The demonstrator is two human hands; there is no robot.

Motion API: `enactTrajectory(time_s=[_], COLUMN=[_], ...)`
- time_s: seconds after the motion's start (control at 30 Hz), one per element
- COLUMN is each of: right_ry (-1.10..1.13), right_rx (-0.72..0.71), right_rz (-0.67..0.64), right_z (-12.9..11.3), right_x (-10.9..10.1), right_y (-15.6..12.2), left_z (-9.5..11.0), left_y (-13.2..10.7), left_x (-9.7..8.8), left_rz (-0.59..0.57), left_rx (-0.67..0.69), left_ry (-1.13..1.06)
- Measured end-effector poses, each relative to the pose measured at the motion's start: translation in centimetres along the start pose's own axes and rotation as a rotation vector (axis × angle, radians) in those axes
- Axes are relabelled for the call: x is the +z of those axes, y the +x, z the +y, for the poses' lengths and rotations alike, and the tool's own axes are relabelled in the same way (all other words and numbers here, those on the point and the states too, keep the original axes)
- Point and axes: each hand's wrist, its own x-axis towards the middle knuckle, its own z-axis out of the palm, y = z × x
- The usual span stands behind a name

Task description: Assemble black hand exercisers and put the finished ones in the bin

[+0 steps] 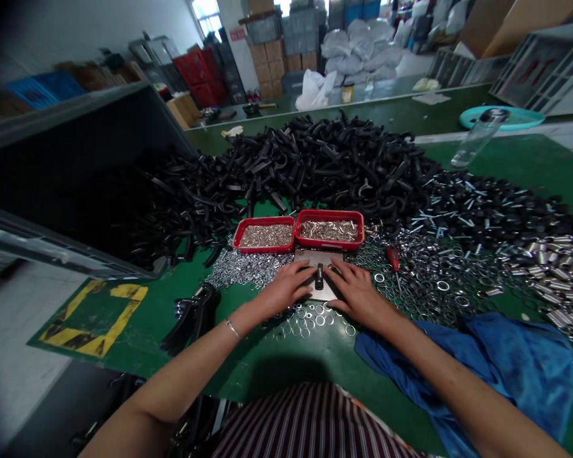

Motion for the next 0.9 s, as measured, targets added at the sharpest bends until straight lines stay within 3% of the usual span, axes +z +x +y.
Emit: enactTrajectory(time_s=[0.1,0.2,0.27,0.37,0.47,0.53,0.63,0.77,0.9], right_ry=[0.114,0.224,0.212,0.136,0.113,0.102,0.09,0.116,0.102], right_rx=[0.099,0.257,0.347,0.433,0.539,0.56,0.519,0.494,0.45], right_rz=[0.056,0.17,0.31,0.462,0.454,0.455,0.47,0.425,0.393], right_z=[0.8,2.3,3.4,5.0,6.4,7.2,8.3,9.0,6.9], right_x=[-1.5,-2.7,-2.9,-2.1,0.0,1.4,2.7,2.4,1.3], right_y=[-2.4,-2.9,-1.0,4.2,8.8,10.2,10.1,9.7,7.6], left_z=[-2.2,-4.9,-6.4,-7.7,-8.1,-8.2,-8.2,-8.7,-8.9], left_y=[2.0,3.7,4.6,5.7,6.2,6.4,6.8,7.6,7.5], left_x=[-3.0,-3.9,-3.2,-1.5,-0.3,0.0,0.0,-0.1,-0.2], left_rz=[0.121,0.201,0.202,0.135,0.077,0.07,0.071,0.072,0.072], left_rx=[-0.058,-0.099,-0.088,-0.094,-0.123,-0.127,-0.12,-0.1,-0.073], left_ry=[-0.011,0.073,0.156,0.268,0.389,0.452,0.491,0.499,0.462])
